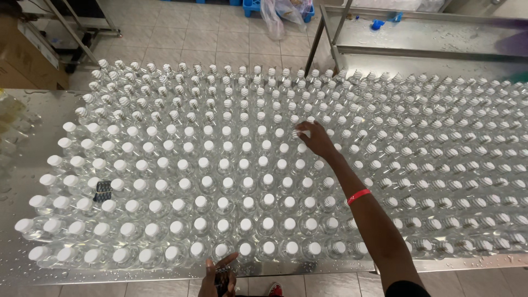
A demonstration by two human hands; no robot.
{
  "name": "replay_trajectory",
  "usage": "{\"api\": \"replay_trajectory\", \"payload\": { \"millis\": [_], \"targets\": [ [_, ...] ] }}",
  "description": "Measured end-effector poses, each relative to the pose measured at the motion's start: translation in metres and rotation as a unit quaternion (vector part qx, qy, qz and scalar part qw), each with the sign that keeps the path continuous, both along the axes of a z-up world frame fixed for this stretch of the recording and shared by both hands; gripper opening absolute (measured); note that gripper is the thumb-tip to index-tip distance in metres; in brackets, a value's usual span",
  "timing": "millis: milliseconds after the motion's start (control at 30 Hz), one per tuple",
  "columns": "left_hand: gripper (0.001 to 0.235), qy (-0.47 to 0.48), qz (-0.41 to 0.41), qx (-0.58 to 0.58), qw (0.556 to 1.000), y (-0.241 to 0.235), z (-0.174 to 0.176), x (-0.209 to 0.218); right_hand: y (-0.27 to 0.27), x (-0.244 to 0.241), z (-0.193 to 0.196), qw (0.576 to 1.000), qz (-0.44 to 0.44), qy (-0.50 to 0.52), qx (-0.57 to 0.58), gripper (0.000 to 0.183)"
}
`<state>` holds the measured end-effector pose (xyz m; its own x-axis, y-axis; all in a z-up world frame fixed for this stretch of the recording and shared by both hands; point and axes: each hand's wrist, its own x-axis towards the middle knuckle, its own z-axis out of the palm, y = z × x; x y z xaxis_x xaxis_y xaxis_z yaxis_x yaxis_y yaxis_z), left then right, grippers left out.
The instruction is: The person repeatedly picks up white bottle caps and screws them onto clear plastic bottles arranged in rows on a metal table. The person uses both hands to handle the caps and bottles, working systematically across the surface.
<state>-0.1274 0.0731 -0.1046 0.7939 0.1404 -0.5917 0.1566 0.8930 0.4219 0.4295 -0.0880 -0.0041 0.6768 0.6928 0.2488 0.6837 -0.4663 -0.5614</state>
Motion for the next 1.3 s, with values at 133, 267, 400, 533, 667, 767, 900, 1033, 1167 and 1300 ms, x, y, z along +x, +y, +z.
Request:
{"api": "replay_trajectory", "payload": {
  "millis": [133,267,400,533,667,767,900,1033,1167,1300],
  "targets": [
    [0.093,0.018,-0.012,-0.014,1.0,0.003,0.006,0.002,0.002,-0.003,0.007,1.0,0.001,0.028,-0.004,0.025],
    [0.093,0.008,-0.02,-0.015,1.0,0.003,0.005,0.003,0.006,0.0,0.015,0.999,-0.01,0.044,-0.015,0.019],
    [0.093,-0.015,-0.014,-0.013,1.0,0.006,-0.005,0.0,0.011,-0.003,0.033,0.992,-0.004,0.089,-0.089,0.06],
    [0.097,-0.025,0.007,-0.006,1.0,0.001,-0.001,-0.003,0.013,0.028,-0.003,0.982,0.042,-0.035,-0.181,0.041],
    [0.095,-0.006,0.01,-0.008,1.0,0.002,0.009,-0.001,0.02,0.029,-0.006,0.967,0.04,-0.015,-0.25,0.044],
    [0.093,0.004,0.011,-0.026,1.0,0.0,0.02,0.002,0.021,0.024,-0.004,0.964,0.033,-0.034,-0.26,0.047],
    [0.09,-0.092,-0.01,-0.06,0.994,-0.003,0.017,0.008,0.016,-0.036,0.029,0.96,0.017,-0.229,-0.162,0.048],
    [0.085,0.005,-0.004,-0.025,1.0,-0.016,0.088,0.034,0.019,-0.22,0.129,0.996,0.06,0.012,-0.071,0.036],
    [0.076,-0.037,-0.073,0.036,0.996,-0.034,0.079,0.047,-0.001,-0.342,0.134,0.945,0.237,0.191,-0.117,0.041],
    [0.099,0.038,-0.026,0.158,0.986,-0.06,0.098,0.055,-0.013,-0.377,0.072,0.959,0.242,0.149,0.015,0.037]
  ]
}}
